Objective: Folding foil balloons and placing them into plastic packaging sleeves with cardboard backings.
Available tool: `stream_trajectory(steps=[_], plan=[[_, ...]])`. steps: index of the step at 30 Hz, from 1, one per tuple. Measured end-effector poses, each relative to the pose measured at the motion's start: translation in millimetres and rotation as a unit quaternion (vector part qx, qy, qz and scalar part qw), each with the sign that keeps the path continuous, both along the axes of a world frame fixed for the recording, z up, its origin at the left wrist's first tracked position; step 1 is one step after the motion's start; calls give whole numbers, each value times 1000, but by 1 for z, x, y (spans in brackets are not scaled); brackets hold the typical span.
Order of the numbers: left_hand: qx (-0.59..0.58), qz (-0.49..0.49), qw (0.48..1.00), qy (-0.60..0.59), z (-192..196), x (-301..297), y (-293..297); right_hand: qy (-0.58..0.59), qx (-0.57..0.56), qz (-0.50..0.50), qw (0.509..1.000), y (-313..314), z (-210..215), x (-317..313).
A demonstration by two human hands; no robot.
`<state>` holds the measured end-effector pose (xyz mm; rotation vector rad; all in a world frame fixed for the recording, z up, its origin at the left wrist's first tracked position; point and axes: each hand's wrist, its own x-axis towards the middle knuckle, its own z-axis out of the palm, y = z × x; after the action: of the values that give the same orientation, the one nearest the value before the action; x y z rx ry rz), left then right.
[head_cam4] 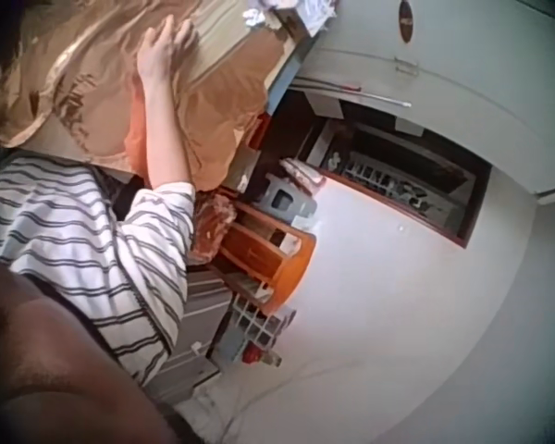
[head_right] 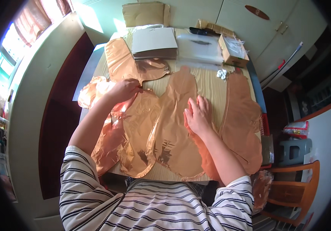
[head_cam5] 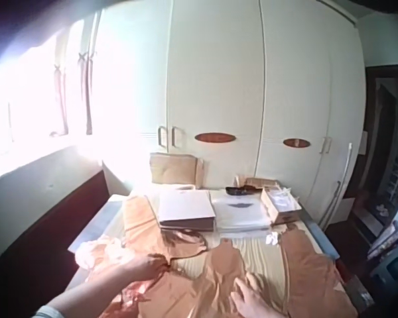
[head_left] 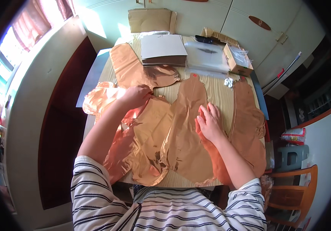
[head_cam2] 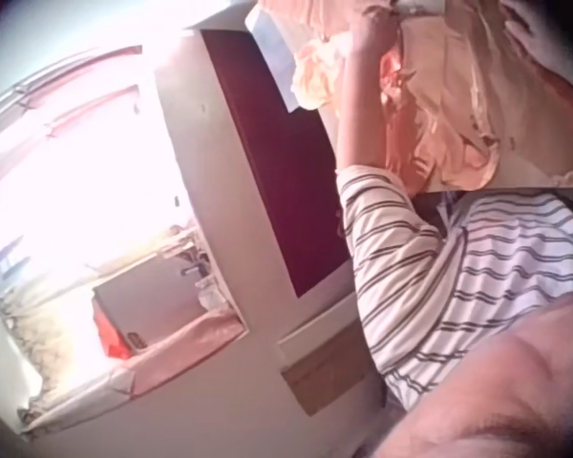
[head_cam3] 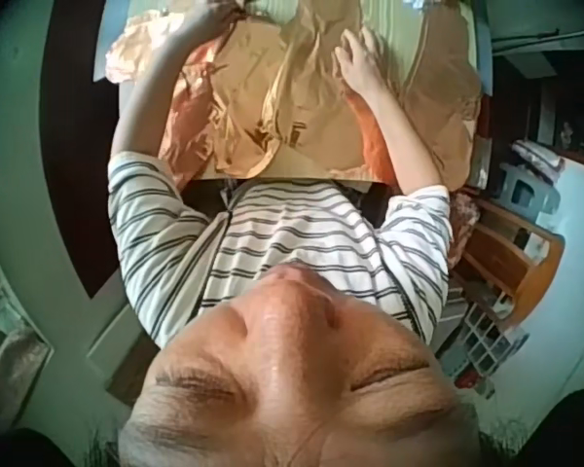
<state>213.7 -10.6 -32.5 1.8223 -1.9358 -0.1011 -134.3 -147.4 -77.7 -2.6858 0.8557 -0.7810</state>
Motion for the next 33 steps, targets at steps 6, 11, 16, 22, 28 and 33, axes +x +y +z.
stream_trajectory(steps=[6, 11, 16, 22, 28, 33], plan=[[63, 47, 995, -62, 5, 8, 0, -37, 21, 51, 998, -10, 29, 27], [91, 131, 984, 80, 20, 4, -7, -83, 93, 155, 980, -19, 43, 100], [167, 201, 944, 202, 42, 9, -16, -39, 136, 214, 967, -15, 47, 166], [26, 118, 987, 104, 27, 16, -15, 8, 108, 181, 978, -12, 26, 197], [-121, -55, 991, -33, 15, 15, -9, -11, 166, 168, 972, -14, 33, 205], [-119, -29, 992, -9, 16, 7, 2, -27, 173, 160, 971, -18, 31, 211]])
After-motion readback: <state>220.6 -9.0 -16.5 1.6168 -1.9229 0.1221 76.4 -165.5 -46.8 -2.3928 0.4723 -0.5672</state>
